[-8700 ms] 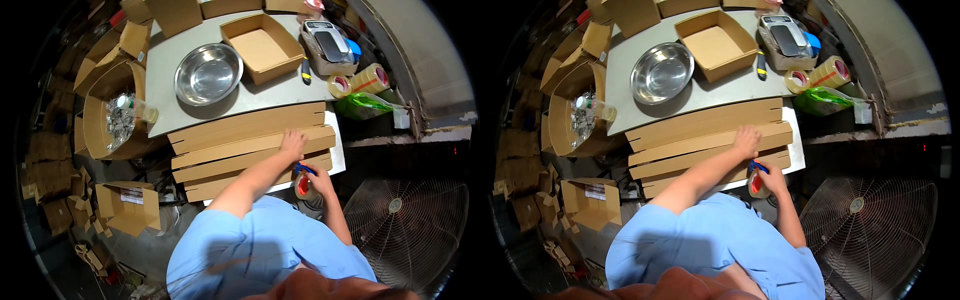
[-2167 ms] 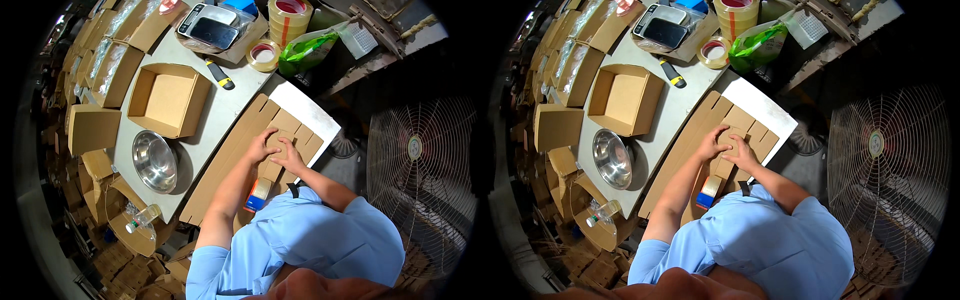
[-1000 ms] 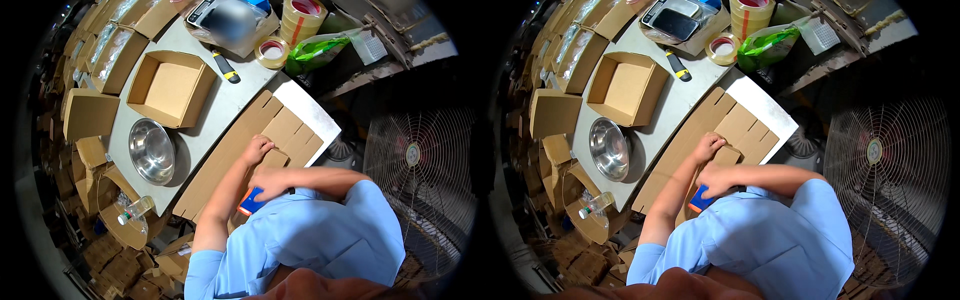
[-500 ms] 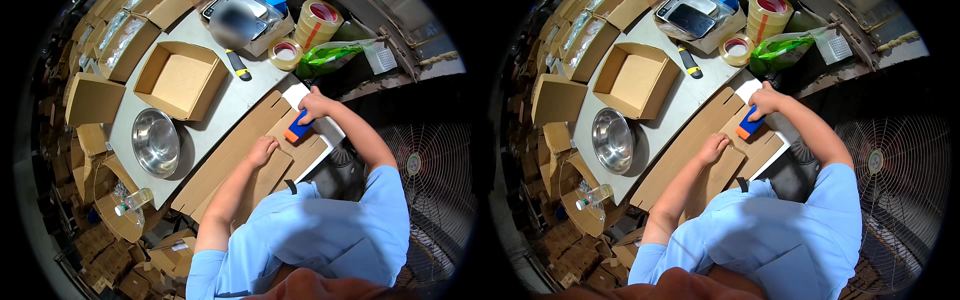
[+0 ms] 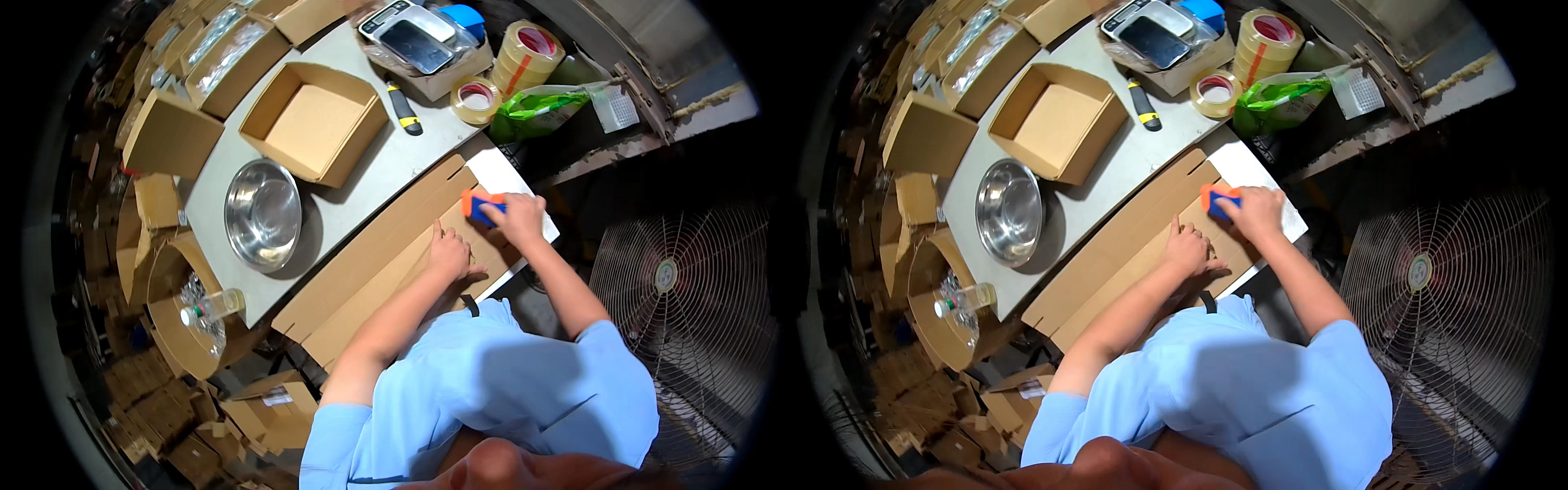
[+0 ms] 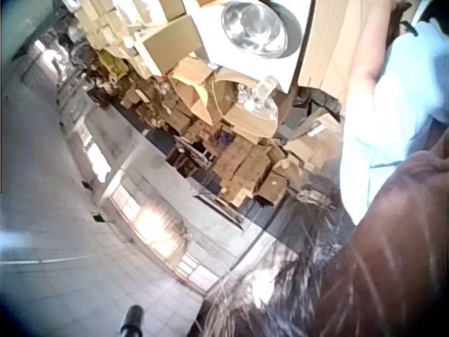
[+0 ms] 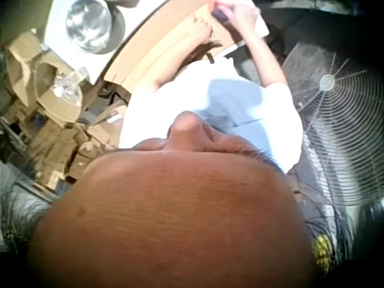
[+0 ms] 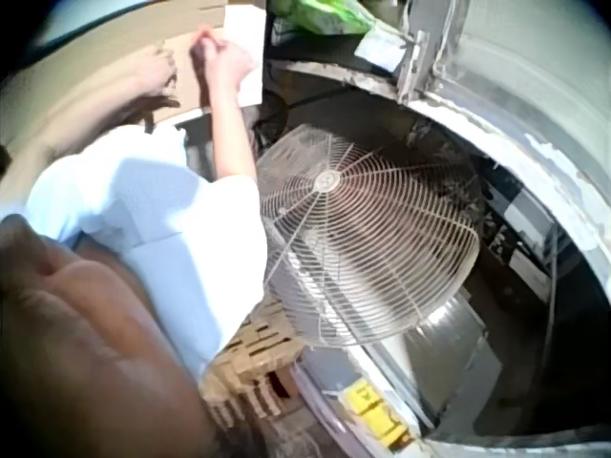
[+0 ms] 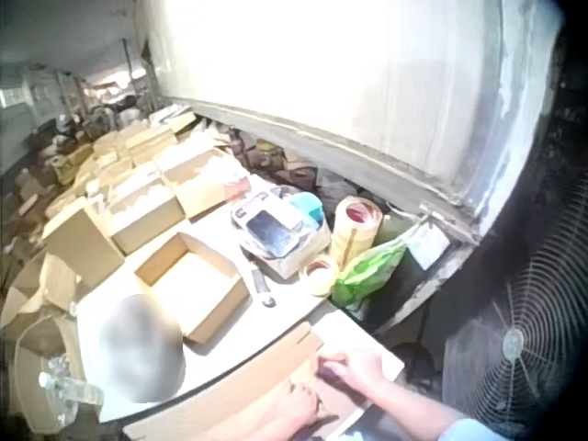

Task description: The person gathers hardware components including metal rails and small plastic-bagged parts, places them into a long cardboard box, and seals the box with tape. They then move the sealed box to a stack and begin weighing and sorting additional small parts from various bins and boxes into smaller shipping boxes.

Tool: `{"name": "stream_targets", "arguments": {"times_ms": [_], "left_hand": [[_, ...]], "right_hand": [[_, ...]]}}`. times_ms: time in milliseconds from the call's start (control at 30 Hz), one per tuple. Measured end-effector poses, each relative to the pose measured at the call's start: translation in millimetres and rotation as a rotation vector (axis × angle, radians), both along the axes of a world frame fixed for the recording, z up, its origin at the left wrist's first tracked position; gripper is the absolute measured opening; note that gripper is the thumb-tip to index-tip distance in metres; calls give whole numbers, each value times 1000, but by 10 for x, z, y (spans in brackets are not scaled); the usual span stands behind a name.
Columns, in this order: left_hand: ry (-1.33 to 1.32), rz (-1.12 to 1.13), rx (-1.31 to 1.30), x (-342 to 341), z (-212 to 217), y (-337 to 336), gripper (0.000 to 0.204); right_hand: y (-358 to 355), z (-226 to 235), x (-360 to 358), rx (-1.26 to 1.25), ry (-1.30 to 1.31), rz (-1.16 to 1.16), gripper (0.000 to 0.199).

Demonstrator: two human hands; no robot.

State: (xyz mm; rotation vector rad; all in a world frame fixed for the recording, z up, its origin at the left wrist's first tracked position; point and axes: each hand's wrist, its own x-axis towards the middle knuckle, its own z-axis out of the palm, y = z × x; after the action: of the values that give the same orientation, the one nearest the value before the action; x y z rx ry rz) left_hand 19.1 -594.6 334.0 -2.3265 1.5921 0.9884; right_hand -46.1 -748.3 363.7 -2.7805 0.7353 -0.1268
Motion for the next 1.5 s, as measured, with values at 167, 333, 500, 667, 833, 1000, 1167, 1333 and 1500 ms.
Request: {"name": "stream_targets", "arguments": {"times_ms": [167, 333, 500, 667, 833, 1000, 1167, 1333, 1500], "left_hand": [[-129, 137, -26, -185, -299, 172, 73], [-265, 541, -424, -756, -591, 1500, 73], [-399, 1293, 265, -1256, -452, 3106, 72], [-253, 2283, -232, -2039, -872, 4640, 76], [59, 2434, -1338, -2103, -1250, 4552, 42], [73, 2494, -1451, -2457, -758, 4418, 33], [157, 2742, -2017, -3863, -330, 4243, 33], [-192, 2541, -2776, -5346, 280, 4011, 35], [-1358, 1752, -2797, -6774, 1284, 3690, 44]], "right_hand": [[12, -700, -611, -40, -66, -8, 36], [424, -644, -824, 10, -105, 77, 50], [583, -716, -419, 410, -269, 348, 47], [621, -1171, 233, 804, 180, 276, 57], [737, -1338, 173, 1594, 192, 133, 51], [628, -1025, 65, 1617, 401, 64, 58], [1132, -724, -46, 1630, 785, 334, 54], [2214, -433, -449, 1417, 970, 651, 51], [3554, -461, -1133, 1553, 1227, 836, 54]]}}
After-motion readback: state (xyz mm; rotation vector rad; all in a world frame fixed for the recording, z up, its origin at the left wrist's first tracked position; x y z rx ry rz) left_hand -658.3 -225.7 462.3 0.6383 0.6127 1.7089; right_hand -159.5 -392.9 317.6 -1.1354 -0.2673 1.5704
